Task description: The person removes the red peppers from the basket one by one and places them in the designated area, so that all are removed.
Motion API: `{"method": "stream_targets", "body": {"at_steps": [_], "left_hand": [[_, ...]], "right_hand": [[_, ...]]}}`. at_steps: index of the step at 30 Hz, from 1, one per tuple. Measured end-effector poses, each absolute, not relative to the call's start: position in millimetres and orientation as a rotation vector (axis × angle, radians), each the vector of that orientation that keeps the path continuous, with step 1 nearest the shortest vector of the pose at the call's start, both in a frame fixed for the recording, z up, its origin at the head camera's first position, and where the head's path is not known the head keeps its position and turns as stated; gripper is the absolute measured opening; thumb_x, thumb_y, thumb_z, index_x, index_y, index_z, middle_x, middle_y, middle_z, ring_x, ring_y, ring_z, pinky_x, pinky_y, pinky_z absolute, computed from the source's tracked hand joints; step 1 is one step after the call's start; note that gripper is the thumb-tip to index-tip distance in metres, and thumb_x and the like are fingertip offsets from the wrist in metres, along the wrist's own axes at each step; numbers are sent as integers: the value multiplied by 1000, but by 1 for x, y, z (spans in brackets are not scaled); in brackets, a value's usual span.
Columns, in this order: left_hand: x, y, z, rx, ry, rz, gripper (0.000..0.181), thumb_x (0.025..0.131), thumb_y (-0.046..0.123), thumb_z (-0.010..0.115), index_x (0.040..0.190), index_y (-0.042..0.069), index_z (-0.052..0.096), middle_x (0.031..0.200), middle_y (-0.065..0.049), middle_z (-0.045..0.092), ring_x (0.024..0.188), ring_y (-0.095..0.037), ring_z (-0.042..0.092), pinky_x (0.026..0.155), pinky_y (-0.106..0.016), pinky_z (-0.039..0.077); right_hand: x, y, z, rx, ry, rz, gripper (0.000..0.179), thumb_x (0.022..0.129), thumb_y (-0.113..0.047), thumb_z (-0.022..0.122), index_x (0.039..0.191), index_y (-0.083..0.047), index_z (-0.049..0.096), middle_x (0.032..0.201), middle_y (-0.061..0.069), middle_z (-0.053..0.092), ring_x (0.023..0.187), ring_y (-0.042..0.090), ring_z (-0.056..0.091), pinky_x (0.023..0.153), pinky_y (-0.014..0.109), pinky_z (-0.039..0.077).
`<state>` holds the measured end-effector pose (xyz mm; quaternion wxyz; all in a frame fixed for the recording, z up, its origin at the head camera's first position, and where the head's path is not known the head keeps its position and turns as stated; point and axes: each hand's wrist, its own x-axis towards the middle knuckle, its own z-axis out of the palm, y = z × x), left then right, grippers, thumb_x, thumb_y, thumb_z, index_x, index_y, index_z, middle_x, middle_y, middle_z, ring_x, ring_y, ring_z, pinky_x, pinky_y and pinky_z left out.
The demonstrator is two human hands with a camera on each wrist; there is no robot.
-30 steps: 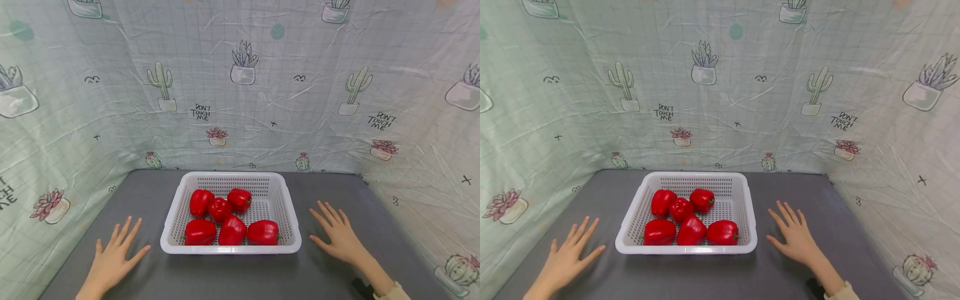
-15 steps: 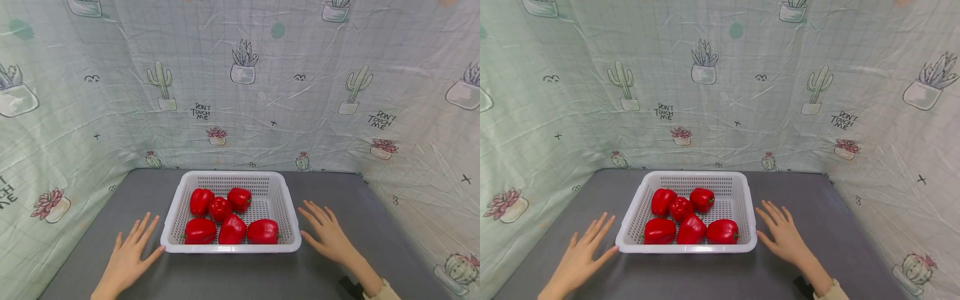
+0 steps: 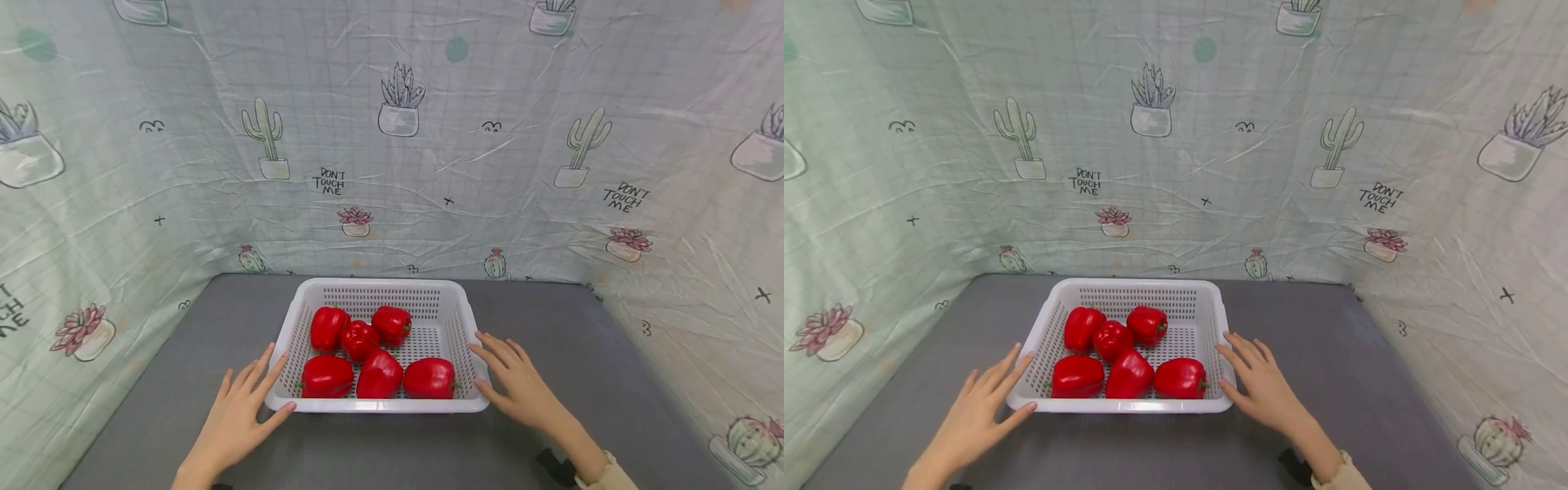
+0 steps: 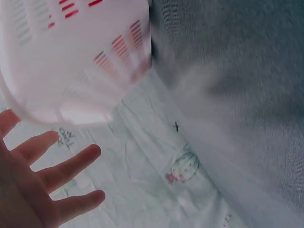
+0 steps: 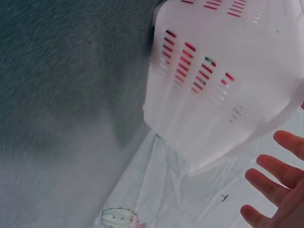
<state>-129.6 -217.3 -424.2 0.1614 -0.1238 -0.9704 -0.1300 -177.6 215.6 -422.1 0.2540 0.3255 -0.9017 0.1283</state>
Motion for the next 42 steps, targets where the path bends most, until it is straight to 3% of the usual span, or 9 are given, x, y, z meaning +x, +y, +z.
{"method": "stream_targets", "body": {"at_steps": [7,20,32,42], "left_hand": [[-138,-210,-429,-365,-2799,-270,75,73,56,59,138,29,32,145,-8,30,115,-34,42,92,-65,23],[-152,-208,-432,-352,-2803,-308,73,73,55,59,137,30,34,146,-8,27,116,-34,40,92,-66,22],[-156,-207,-437,-334,-2821,-345,72,75,55,58,137,28,34,146,-11,23,114,-37,43,90,-68,22],[-157,-207,-438,-325,-2788,-289,77,75,56,57,138,18,34,143,-12,28,110,-37,46,88,-67,28]], "right_hand": [[-179,204,-425,916,-2464,353,58,70,-25,72,123,-13,52,130,10,48,115,23,47,93,52,33],[-184,189,-422,941,-2545,412,55,74,-32,69,124,-17,52,131,6,47,119,20,43,96,53,32],[-196,178,-416,1024,-2615,365,61,70,-33,72,125,-19,50,132,7,47,119,21,44,96,53,33],[-212,175,-412,1181,-2629,210,60,72,-42,67,125,-20,50,130,6,48,116,24,42,95,51,32]]}}
